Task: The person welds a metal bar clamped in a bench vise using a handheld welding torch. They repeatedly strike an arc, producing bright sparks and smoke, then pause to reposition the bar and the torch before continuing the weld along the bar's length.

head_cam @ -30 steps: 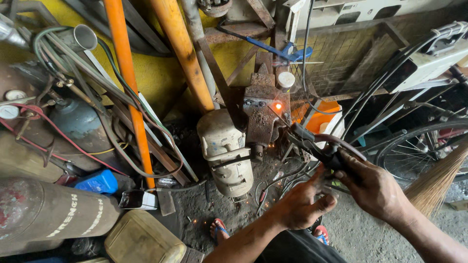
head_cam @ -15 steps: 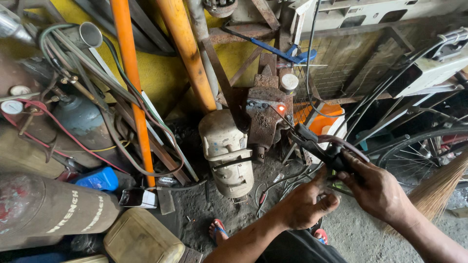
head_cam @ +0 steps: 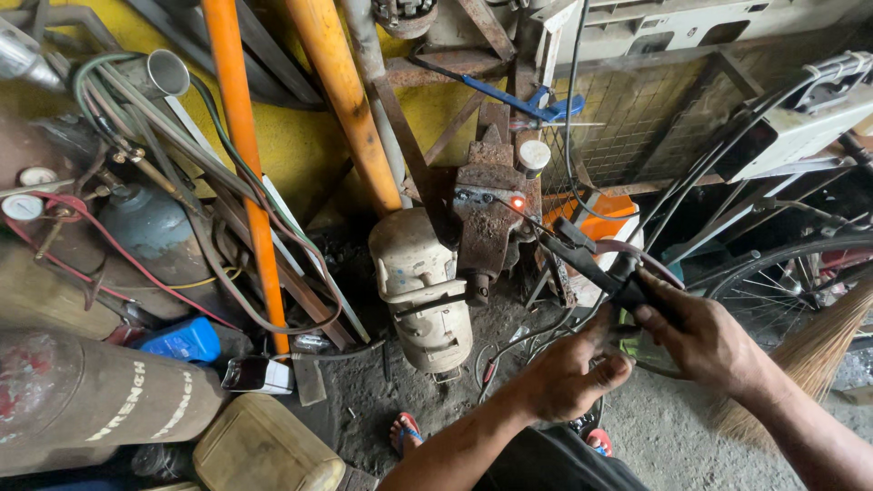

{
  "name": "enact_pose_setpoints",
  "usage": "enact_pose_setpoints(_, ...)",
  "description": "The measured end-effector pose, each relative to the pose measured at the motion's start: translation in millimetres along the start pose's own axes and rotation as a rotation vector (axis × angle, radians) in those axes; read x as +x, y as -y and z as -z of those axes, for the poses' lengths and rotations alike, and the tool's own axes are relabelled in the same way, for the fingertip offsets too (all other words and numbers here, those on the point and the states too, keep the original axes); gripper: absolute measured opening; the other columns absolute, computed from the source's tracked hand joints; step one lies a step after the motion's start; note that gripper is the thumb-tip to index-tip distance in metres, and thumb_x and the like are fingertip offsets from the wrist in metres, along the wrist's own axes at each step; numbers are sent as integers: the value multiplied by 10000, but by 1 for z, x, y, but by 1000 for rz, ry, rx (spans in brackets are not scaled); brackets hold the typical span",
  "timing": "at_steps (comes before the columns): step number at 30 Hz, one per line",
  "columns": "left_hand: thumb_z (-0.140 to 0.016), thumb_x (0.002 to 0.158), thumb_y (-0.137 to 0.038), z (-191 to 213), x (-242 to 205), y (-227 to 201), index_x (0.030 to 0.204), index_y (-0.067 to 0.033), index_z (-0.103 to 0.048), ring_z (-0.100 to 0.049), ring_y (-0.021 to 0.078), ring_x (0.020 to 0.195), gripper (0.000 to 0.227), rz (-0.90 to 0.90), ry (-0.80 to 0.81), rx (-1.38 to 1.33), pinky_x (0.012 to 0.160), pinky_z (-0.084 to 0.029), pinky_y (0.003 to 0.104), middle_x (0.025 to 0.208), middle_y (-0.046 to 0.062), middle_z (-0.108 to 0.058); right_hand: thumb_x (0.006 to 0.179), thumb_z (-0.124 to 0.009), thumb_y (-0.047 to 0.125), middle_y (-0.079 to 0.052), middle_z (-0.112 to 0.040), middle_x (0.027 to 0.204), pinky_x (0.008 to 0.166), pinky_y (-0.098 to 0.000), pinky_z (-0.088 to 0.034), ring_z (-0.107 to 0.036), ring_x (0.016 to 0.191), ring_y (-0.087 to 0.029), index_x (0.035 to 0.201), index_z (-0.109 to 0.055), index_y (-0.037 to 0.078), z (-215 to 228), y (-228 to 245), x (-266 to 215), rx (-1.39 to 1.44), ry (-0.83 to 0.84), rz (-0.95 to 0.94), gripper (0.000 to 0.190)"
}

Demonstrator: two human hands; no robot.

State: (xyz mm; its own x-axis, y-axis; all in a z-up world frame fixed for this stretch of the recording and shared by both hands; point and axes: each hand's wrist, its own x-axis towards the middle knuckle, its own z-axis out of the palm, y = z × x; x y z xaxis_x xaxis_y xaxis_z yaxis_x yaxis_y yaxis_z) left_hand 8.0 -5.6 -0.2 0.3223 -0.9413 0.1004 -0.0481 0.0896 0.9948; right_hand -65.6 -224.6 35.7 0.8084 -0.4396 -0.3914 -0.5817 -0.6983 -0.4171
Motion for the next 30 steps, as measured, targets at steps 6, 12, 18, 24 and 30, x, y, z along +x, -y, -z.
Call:
enact_pose_setpoints(6,-355,930,-877,-3,10,2,1732,-120,27,-510,405,1407,1167,-106,-8,-68,1144,-444,521,1614,283,-434,910,-687,371,-160,-784,1057,723,-402,-645,-800,821,-283,1472,-582,193,2,1,-7,-78,-225,319,599)
enact_pose_setpoints(12,-365,921,-853,-6,9,-1,1730,-125,-12,-578,450,1195,1144,-49,12,-85,1035,-506,523,1478,329,-523,886,-658,309,-177,-749,1131,666,-404,-645,-789,767,-299,1388,-594,109,-1,3,-9,-43,-320,510,544)
enact_pose_setpoints(18,-324,910,-818,-3,3,-2,1729,-148,74,-627,363,1203,1131,-50,-34,-14,1000,-518,447,1562,246,-468,965,-646,407,-162,-808,870,706,-434,-647,-764,713,-300,1504,-520,194,4,12,-11,-21,-127,173,593)
enact_pose_setpoints(24,-464,1073,-582,-8,0,12,1661,1,-269,-657,302,1206,851,-139,-157,66,1078,-475,379,1273,184,-687,907,-713,419,-103,-731,1179,773,-442,-616,-761,920,-332,1339,-624,370,-1,27,-22,-264,-338,287,444)
enact_pose_setpoints(30,-501,1065,-528,-10,3,28,1670,20,-132,-625,207,1113,897,-87,-130,-23,1044,-465,323,1183,117,-666,936,-663,269,-94,-738,1072,787,-405,-607,-762,889,-272,1462,-568,422,-3,5,-9,-166,-204,277,556)
